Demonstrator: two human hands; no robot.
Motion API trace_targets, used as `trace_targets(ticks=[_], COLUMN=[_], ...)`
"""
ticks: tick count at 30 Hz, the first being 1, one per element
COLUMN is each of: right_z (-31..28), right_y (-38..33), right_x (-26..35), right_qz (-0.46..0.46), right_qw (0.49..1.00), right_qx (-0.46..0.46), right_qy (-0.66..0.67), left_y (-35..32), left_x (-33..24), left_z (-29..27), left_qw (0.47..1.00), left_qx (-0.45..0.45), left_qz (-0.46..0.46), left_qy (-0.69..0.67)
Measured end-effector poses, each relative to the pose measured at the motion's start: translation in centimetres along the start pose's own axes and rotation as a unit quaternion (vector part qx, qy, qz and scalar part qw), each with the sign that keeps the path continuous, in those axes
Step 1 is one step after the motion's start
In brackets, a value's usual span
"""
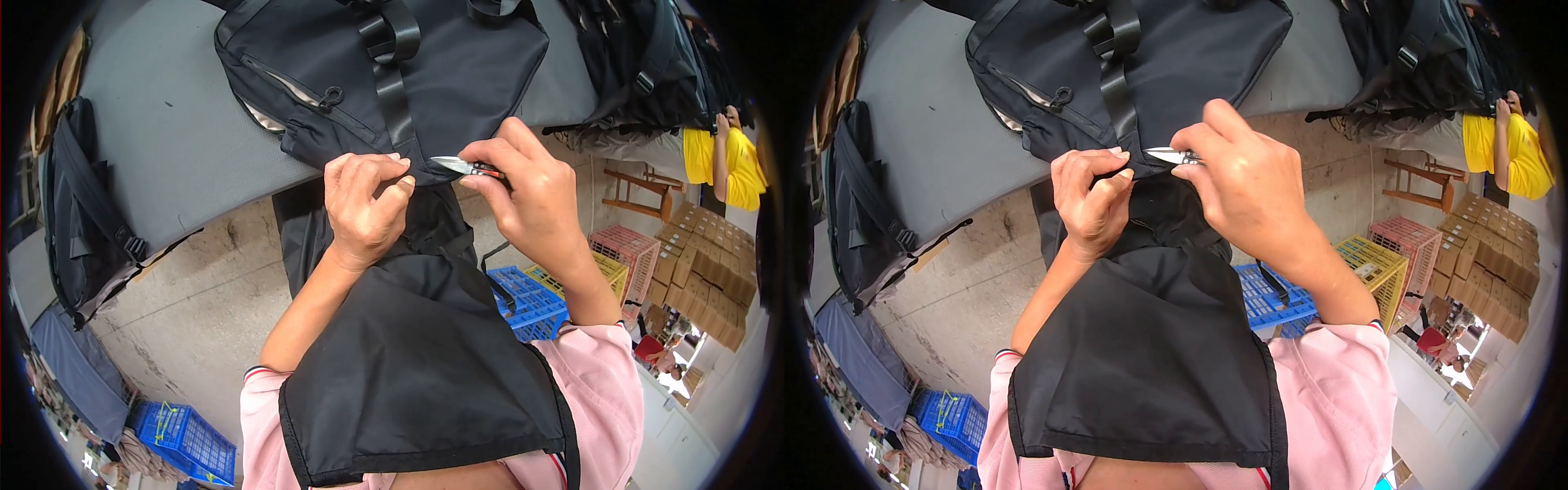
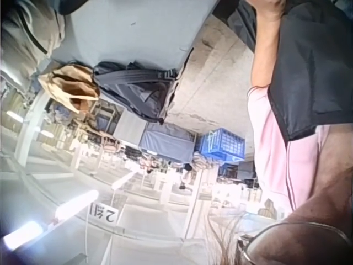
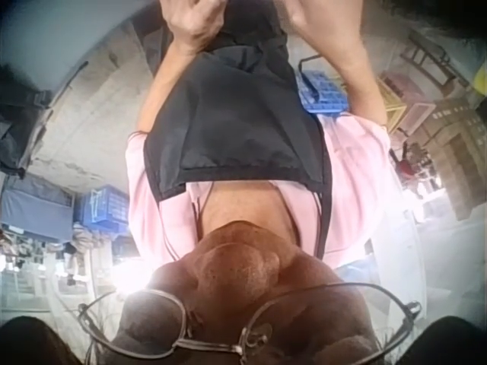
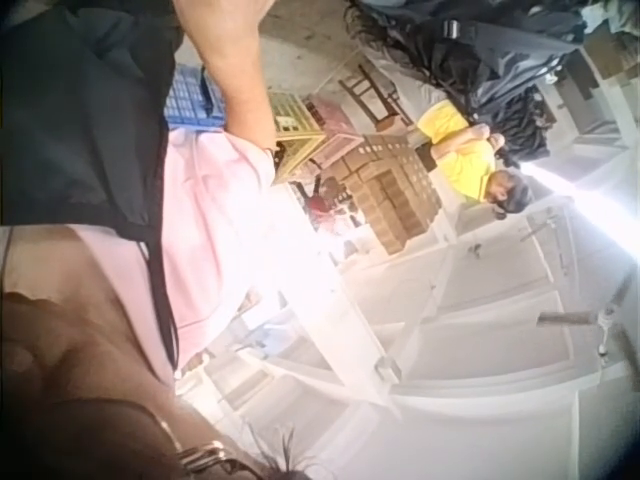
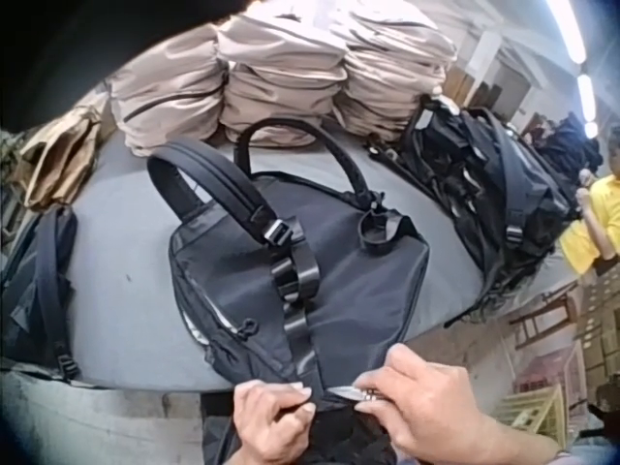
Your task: Trimming loose threads and adjusting straps on black backpacks using snips.
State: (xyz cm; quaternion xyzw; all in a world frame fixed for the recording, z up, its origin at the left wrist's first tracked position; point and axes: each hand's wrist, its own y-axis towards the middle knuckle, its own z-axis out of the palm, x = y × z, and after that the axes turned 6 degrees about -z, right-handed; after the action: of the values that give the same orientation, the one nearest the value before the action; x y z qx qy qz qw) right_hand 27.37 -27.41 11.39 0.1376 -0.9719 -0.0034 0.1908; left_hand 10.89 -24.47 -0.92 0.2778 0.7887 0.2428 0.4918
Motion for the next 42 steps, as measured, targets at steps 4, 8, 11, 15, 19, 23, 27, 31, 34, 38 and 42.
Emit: trace_targets(ticks=[4,8,11,15,19,23,27,31,34,38,42], right_z=[0.3,0.8,0.9,1.4,2.2,3.4,4.7,3.9,3.6,5.6,6.8], right_y=[-0.5,-0.4,-0.6,-1.2,-1.5,-1.3,-0.6,1.9,2.8,3.5,3.8], right_x=[0.1,0.3,0.2,-0.2,-1.0,-4.2,-8.4,-11.2,-13.2,-12.7,-10.8], right_qz=[0.049,0.021,0.015,0.078,0.08,0.162,0.214,0.264,0.275,0.284,0.261], right_qw=[0.996,0.999,0.999,0.988,0.987,0.929,0.8,0.728,0.715,0.706,0.685], right_qx=[-0.019,0.004,-0.017,-0.078,-0.075,-0.232,-0.344,-0.391,-0.399,-0.316,-0.329], right_qy=[0.076,0.036,0.025,0.107,0.119,0.237,0.443,0.497,0.503,0.567,0.595], left_y=[-0.1,-0.2,0.0,-0.1,0.1,1.0,1.3,0.2,-0.6,1.6,5.1], left_x=[0.1,0.0,-0.1,0.0,0.0,-0.6,-1.2,-3.0,-3.4,-3.9,-3.6], left_z=[0.1,-0.1,-0.1,0.1,0.2,-0.2,-0.7,-3.2,-4.7,-5.2,-3.3], left_qw=[1.0,1.0,1.0,1.0,0.999,0.999,0.998,0.989,0.954,0.895,0.885], left_qx=[-0.002,0.007,0.009,0.007,0.007,0.045,0.062,0.143,0.296,0.442,0.451], left_qz=[0.002,0.0,0.001,-0.005,-0.034,-0.029,-0.001,0.041,0.052,0.005,-0.025], left_qy=[0.004,0.009,-0.005,-0.003,-0.006,0.002,0.018,-0.002,0.0,-0.06,-0.11])
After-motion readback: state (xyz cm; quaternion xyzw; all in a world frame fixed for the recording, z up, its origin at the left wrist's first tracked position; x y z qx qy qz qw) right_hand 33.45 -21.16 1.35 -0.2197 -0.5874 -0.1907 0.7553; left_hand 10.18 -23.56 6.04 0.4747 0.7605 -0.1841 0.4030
